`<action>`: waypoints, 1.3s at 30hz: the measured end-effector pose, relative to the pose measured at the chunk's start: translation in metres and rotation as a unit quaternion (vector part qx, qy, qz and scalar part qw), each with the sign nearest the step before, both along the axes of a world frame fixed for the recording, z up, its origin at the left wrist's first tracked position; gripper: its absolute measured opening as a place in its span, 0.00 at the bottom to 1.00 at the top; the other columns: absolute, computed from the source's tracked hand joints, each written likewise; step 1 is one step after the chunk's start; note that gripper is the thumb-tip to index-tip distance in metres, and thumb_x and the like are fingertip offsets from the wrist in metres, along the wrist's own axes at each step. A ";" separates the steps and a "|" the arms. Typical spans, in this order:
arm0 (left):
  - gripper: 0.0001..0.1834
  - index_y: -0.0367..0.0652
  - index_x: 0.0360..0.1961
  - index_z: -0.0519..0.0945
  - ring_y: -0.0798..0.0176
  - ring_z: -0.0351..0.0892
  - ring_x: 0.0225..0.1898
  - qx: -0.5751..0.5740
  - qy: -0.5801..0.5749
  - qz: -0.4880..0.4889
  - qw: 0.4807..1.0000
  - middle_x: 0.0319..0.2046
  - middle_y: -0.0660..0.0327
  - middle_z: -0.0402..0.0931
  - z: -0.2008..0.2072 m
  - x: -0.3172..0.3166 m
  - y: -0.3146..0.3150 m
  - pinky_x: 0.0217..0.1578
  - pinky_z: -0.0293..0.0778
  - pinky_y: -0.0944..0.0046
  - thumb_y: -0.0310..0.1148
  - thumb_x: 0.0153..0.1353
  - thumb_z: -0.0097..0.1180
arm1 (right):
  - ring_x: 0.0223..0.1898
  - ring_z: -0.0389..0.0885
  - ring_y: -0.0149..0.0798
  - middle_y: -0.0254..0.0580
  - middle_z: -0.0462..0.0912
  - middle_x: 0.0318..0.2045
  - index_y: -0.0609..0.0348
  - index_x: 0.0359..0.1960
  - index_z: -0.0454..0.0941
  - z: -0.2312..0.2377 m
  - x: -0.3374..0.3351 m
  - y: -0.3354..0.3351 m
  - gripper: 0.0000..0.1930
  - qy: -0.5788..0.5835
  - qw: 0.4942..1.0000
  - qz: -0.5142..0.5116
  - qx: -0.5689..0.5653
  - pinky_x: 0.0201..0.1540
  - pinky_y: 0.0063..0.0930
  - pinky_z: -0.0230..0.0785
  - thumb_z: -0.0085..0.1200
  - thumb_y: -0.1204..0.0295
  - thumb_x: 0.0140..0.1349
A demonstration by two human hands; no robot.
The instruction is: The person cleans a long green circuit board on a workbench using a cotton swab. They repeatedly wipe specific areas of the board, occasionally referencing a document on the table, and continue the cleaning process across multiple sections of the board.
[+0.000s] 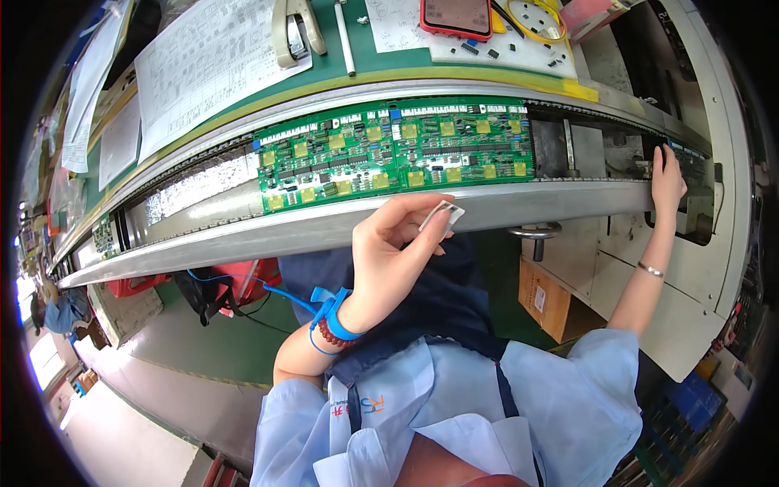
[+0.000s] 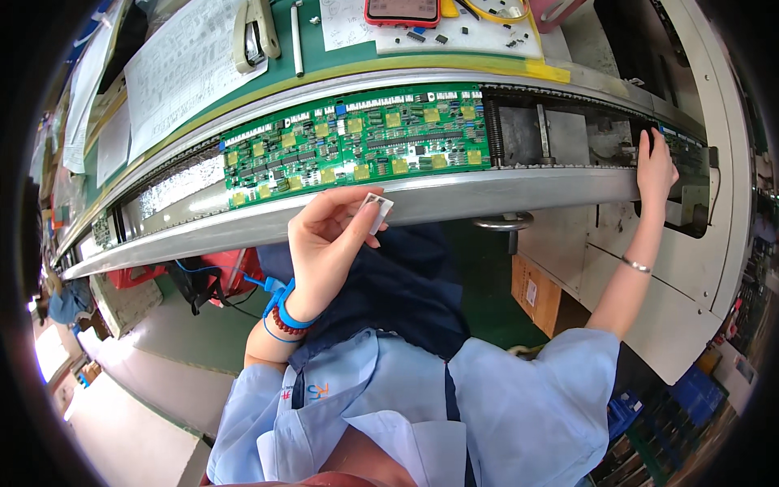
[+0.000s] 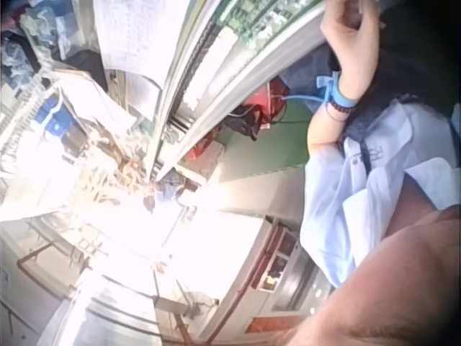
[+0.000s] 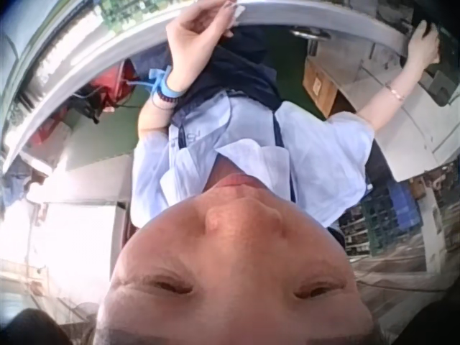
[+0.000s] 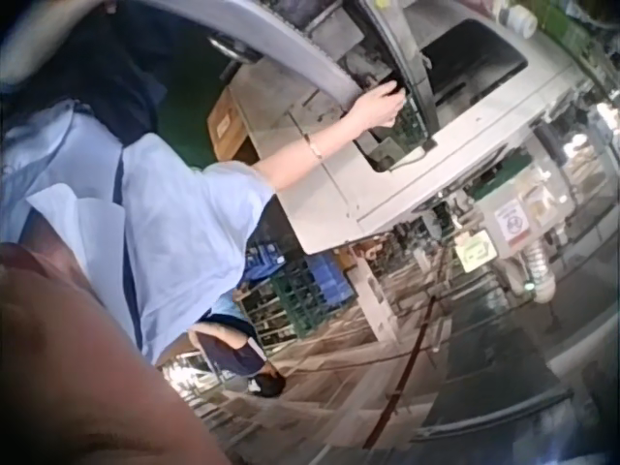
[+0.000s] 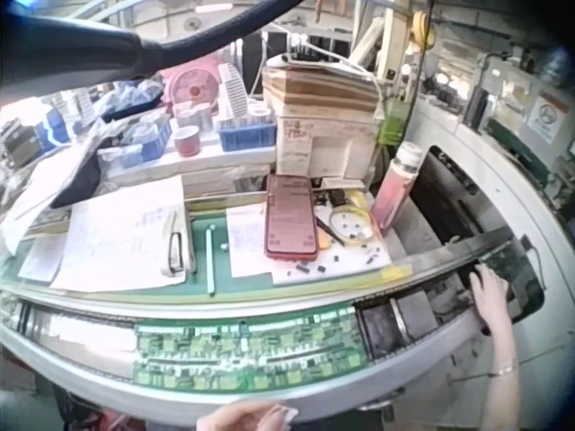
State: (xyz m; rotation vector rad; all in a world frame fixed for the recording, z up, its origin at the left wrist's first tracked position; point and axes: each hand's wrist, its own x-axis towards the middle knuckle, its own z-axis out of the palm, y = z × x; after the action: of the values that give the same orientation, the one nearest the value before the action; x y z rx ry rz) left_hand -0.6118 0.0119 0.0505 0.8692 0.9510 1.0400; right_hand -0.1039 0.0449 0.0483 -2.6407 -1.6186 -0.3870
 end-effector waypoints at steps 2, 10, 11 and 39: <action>0.09 0.32 0.44 0.79 0.75 0.79 0.30 -0.003 0.008 0.002 1.000 0.32 0.62 0.81 -0.001 0.005 0.002 0.28 0.75 0.76 0.24 0.62 0.57 | 0.50 0.79 0.43 0.43 0.81 0.49 0.57 0.53 0.75 0.020 -0.079 0.001 0.17 0.094 0.987 0.073 0.112 0.55 0.33 0.67 0.46 0.61 0.69; 0.05 0.34 0.35 0.80 0.79 0.73 0.24 0.039 0.084 -0.011 0.996 0.25 0.66 0.79 -0.004 0.011 0.000 0.25 0.69 0.77 0.25 0.60 0.61 | 0.41 0.78 0.35 0.37 0.81 0.37 0.59 0.41 0.81 0.038 -0.277 -0.017 0.09 0.493 0.798 0.346 -0.005 0.49 0.28 0.63 0.57 0.75 0.58; 0.04 0.35 0.34 0.80 0.78 0.72 0.23 0.056 0.104 -0.015 0.993 0.25 0.65 0.78 -0.005 0.012 0.000 0.25 0.69 0.76 0.25 0.59 0.61 | 0.40 0.78 0.35 0.38 0.81 0.37 0.59 0.41 0.81 0.044 -0.287 -0.017 0.10 0.527 0.763 0.373 -0.034 0.49 0.28 0.64 0.59 0.75 0.56; 0.10 0.39 0.26 0.78 0.62 0.70 0.21 0.399 0.258 0.040 0.879 0.23 0.60 0.76 -0.015 -0.001 0.030 0.22 0.65 0.66 0.21 0.45 0.69 | 0.32 0.78 0.28 0.34 0.80 0.27 0.60 0.42 0.70 0.010 -0.302 0.037 0.13 0.512 0.817 0.244 0.106 0.38 0.25 0.69 0.59 0.76 0.57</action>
State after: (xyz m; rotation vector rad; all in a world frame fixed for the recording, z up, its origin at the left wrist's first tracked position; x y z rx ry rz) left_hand -0.6133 0.0415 0.0360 1.8790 0.9937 1.3262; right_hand -0.4059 0.0815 0.0587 -1.5914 -1.5509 0.7085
